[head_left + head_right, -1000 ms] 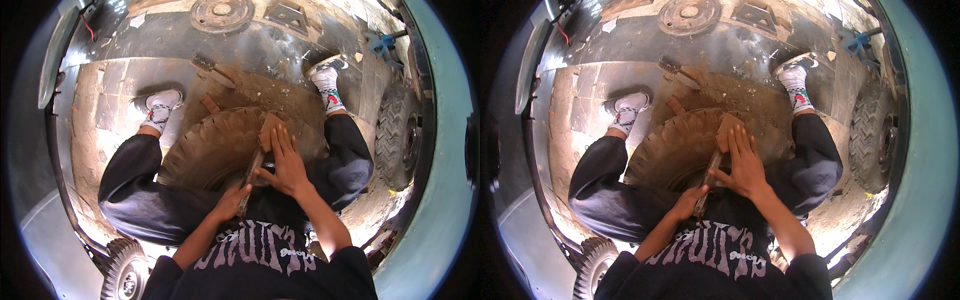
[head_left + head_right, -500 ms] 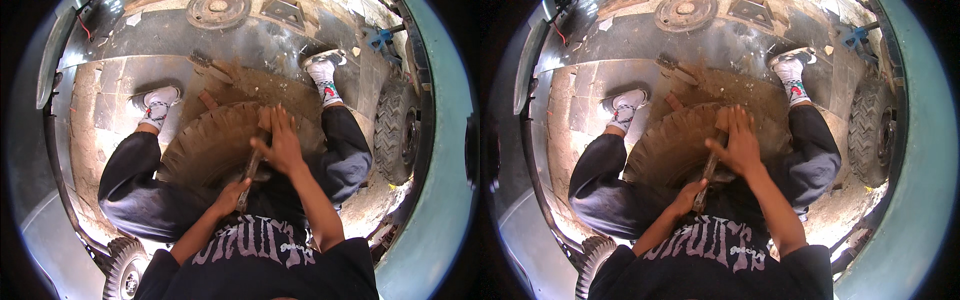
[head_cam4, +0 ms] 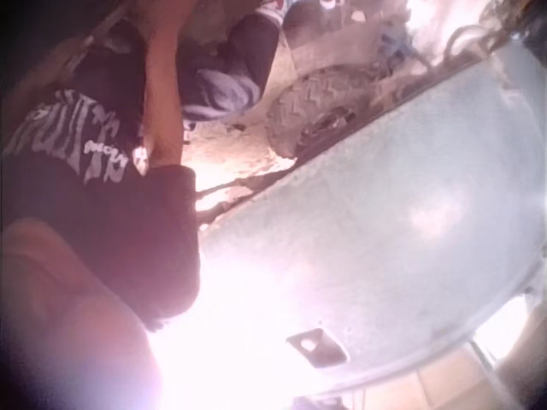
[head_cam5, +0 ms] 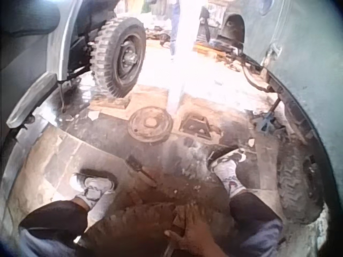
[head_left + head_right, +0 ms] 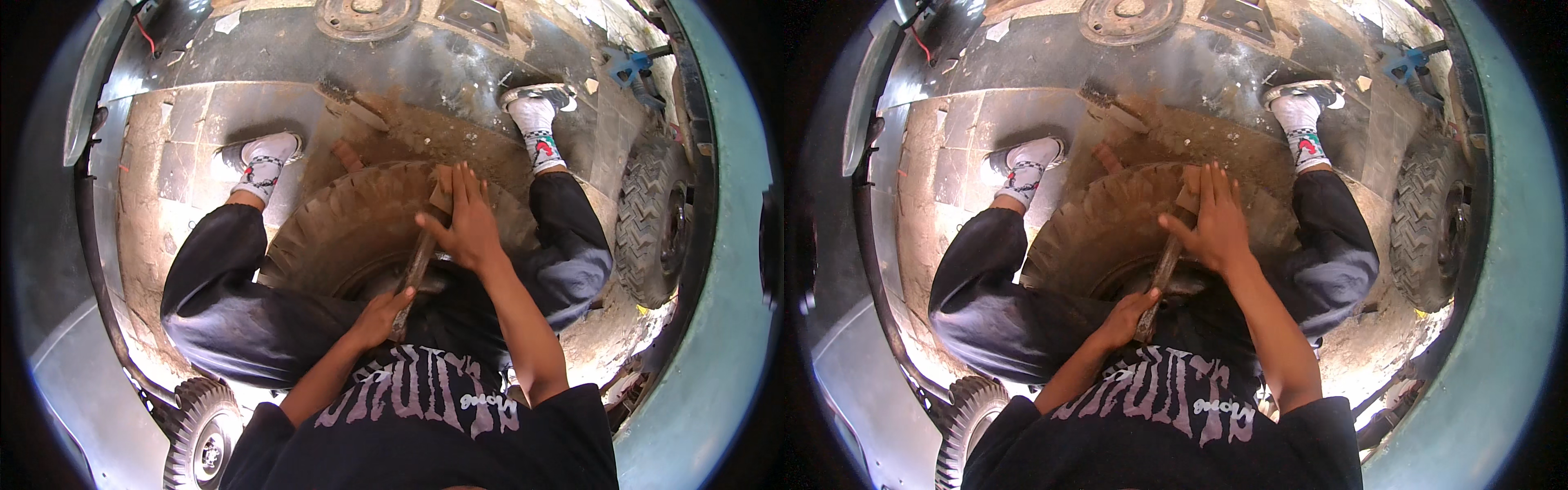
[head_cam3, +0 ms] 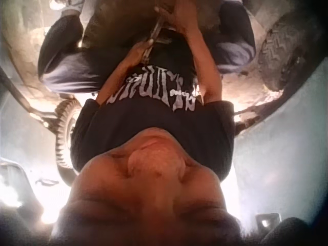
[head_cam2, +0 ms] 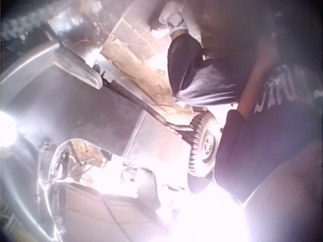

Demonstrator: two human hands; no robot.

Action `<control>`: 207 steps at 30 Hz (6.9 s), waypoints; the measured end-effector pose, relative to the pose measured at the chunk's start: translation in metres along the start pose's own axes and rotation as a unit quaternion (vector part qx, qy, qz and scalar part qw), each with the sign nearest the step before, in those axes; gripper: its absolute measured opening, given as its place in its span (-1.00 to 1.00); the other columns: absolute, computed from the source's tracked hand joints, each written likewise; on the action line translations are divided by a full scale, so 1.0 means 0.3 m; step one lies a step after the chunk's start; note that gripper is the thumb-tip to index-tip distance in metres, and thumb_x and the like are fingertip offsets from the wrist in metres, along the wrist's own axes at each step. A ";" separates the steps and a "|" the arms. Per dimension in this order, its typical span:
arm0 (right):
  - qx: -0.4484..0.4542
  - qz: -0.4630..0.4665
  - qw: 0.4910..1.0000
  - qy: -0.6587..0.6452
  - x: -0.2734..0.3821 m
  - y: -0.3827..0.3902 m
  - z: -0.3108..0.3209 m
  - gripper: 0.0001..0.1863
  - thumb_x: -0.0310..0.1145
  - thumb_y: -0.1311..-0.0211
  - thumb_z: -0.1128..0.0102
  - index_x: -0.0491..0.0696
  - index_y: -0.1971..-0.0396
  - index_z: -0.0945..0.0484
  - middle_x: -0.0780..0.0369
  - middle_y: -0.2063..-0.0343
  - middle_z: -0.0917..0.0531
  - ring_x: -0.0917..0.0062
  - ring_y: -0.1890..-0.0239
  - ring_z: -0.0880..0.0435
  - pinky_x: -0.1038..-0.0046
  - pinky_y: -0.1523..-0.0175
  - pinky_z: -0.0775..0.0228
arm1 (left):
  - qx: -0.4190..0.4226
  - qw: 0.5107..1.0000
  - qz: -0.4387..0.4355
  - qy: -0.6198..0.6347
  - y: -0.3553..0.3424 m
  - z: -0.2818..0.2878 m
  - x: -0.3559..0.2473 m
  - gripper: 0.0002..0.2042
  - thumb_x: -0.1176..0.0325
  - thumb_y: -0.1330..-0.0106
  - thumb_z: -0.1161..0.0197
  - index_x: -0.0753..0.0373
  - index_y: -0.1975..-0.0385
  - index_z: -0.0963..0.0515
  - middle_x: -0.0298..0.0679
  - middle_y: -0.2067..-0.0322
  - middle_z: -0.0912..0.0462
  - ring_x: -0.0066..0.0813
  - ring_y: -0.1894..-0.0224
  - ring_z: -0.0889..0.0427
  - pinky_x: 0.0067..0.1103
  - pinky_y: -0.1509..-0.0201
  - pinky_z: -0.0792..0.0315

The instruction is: The person sits on the floor and uses a metal tool to pry and adjust the bead of a large tractor tire. They repeatedly reposition the tool and apply leverage to work the tire bead against the rim.

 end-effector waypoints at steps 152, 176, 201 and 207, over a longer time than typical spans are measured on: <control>-0.044 0.023 0.999 -0.003 0.061 0.042 -0.022 0.19 0.21 -0.37 -0.33 -0.31 -0.63 0.07 -0.28 -0.60 -0.01 -0.18 -0.65 0.02 -0.03 -0.69 0.14 | -0.022 0.999 -0.029 -0.007 0.000 0.006 -0.022 -0.14 -0.46 -0.48 -0.02 0.44 -0.06 -0.64 -0.05 0.20 -0.72 -0.19 0.06 -0.66 -0.31 -0.11 -0.48; -0.029 0.002 0.999 -0.033 0.022 0.033 -0.014 0.14 0.17 -0.39 -0.34 -0.27 -0.63 0.05 -0.27 -0.60 -0.02 -0.18 -0.65 0.00 -0.04 -0.68 0.10 | -0.016 0.998 -0.043 0.051 0.029 -0.020 -0.122 -0.24 -0.17 -0.42 -0.38 0.42 -0.31 -0.44 -0.15 0.41 -0.64 -0.41 0.47 -0.66 -0.40 0.41 -0.54; -0.018 0.061 0.997 -0.048 0.086 0.192 -0.034 0.05 0.00 -0.48 -0.29 -0.31 -0.63 0.11 -0.29 -0.61 0.06 -0.20 -0.66 0.07 0.07 -0.69 0.11 | -0.018 0.999 0.006 0.036 0.058 -0.024 -0.157 -0.07 -0.42 -0.47 -0.13 0.46 -0.40 -0.33 -0.11 0.45 -0.63 -0.37 0.56 -0.66 -0.43 0.51 -0.53; -0.021 0.022 0.999 -0.045 0.072 0.041 -0.020 0.11 0.03 -0.41 -0.33 -0.35 -0.62 0.11 -0.28 -0.62 0.08 -0.18 -0.68 0.13 0.06 -0.71 0.22 | 0.010 0.997 0.016 0.075 0.041 -0.030 -0.152 -0.21 -0.31 -0.53 -0.15 0.38 -0.36 -0.39 -0.12 0.44 -0.62 -0.38 0.55 -0.66 -0.44 0.54 -0.52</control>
Point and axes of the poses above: each hand's wrist, its own y-axis away from the middle knuckle, its own z-axis out of the back of the hand, x = y × z, the point moved 2 cm from there along -y, towards the middle knuckle
